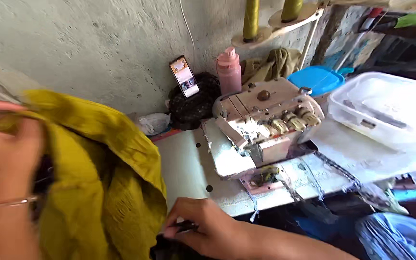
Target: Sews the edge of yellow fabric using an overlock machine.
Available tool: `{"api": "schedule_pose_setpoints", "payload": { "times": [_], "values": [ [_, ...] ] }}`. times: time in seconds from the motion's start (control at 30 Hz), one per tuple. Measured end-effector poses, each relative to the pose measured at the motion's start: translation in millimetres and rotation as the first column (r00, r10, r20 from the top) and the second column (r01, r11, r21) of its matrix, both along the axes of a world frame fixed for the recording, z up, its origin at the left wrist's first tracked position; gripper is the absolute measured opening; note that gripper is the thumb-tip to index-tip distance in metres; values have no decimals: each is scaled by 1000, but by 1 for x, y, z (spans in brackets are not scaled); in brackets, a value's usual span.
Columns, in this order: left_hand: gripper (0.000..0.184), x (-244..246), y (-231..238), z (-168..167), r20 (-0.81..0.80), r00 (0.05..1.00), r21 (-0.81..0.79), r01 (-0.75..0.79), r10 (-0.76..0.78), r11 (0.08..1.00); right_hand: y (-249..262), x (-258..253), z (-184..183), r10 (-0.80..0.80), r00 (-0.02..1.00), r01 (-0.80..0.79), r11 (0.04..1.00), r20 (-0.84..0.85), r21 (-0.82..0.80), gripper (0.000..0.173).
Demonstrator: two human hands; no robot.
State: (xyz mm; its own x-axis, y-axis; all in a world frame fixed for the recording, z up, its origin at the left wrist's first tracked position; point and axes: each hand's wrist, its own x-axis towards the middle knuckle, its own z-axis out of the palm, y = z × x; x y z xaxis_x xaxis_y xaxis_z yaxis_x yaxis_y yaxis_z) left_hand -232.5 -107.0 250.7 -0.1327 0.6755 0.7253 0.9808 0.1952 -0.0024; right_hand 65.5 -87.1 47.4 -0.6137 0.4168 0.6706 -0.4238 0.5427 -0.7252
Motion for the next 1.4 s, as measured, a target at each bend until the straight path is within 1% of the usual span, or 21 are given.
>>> {"api": "schedule_pose_setpoints", "payload": {
  "times": [0.07, 0.1, 0.13, 0.2, 0.27, 0.37, 0.43, 0.6, 0.67, 0.73, 0.87, 1.0, 1.07, 1.13, 1.17, 1.2, 1.23, 1.3, 1.33, 1.37, 1.4],
  "values": [
    [28, 47, 10, -22, -158, 986, -66, 49, -59, 997, 7, 6, -14, -46, 999, 47, 997, 21, -64, 16],
    [21, 60, 17, -36, -191, 978, -90, 61, -78, 994, 8, 9, -20, -58, 996, 63, 995, 64, -77, 16],
    [17, 65, 26, -52, -200, 975, -125, 75, -99, 989, 9, 13, -24, -62, 990, 72, 994, 130, -77, 17],
    [14, 65, 45, -82, -189, 970, -185, 116, -151, 976, 12, 19, -27, -70, 951, 76, 997, 300, -8, 21],
    [15, 72, 57, -94, -160, 966, -253, 159, -203, 954, 14, 15, -29, -78, 897, 36, 994, 435, 105, 26],
    [21, 84, 63, -93, -108, 953, -392, 221, -283, 893, 16, -3, -37, -80, 828, -68, 968, 555, 242, 33],
    [28, 93, 62, -88, -110, 947, -445, 223, -301, 867, 16, -17, -40, -121, 789, -94, 945, 603, 312, 36],
    [34, 93, 49, -73, -102, 955, -521, 188, -279, 833, 18, -56, -40, -284, 746, -27, 891, 603, 453, 42],
    [36, 88, 42, -67, -105, 961, -570, 152, -255, 808, 16, -66, -37, -351, 710, -3, 865, 610, 502, 44],
    [33, 80, 39, -69, -124, 960, -541, 145, -249, 829, 15, -74, -35, -427, 678, 49, 838, 599, 543, 47],
    [26, 69, 32, -68, -129, 966, -524, 126, -225, 842, 30, -85, -35, -516, 683, 191, 809, 516, 557, 43],
    [26, 62, 27, -67, -122, 970, -534, 114, -210, 838, 52, -84, -35, -537, 658, 221, 808, 529, 546, 35],
    [26, 59, 26, -67, -110, 972, -534, 117, -206, 837, 57, -79, -36, -549, 691, 298, 809, 470, 507, 35],
    [25, 57, 26, -66, -97, 976, -524, 117, -196, 844, 61, -75, -40, -554, 735, 410, 822, 391, 395, 49],
    [25, 57, 27, -64, -93, 978, -526, 111, -187, 843, 64, -75, -43, -539, 756, 437, 838, 372, 326, 56],
    [26, 57, 27, -62, -89, 980, -541, 102, -178, 835, 66, -75, -46, -495, 781, 423, 868, 381, 261, 60],
    [27, 58, 27, -59, -90, 982, -571, 83, -164, 817, 68, -75, -49, -431, 806, 378, 902, 406, 208, 58],
    [29, 59, 30, -57, -92, 984, -595, 67, -151, 801, 65, -77, -54, -296, 836, 289, 953, 462, 88, 42],
    [29, 60, 32, -56, -98, 984, -591, 62, -148, 804, 62, -78, -54, -218, 861, 249, 969, 460, -6, 32],
    [31, 61, 35, -56, -116, 984, -588, 44, -139, 808, 58, -76, -52, -118, 893, 197, 970, 434, -140, 22],
    [32, 61, 38, -55, -144, 982, -586, 16, -123, 810, 53, -71, -48, 0, 923, 128, 944, 386, -305, 10]
  ]
}}
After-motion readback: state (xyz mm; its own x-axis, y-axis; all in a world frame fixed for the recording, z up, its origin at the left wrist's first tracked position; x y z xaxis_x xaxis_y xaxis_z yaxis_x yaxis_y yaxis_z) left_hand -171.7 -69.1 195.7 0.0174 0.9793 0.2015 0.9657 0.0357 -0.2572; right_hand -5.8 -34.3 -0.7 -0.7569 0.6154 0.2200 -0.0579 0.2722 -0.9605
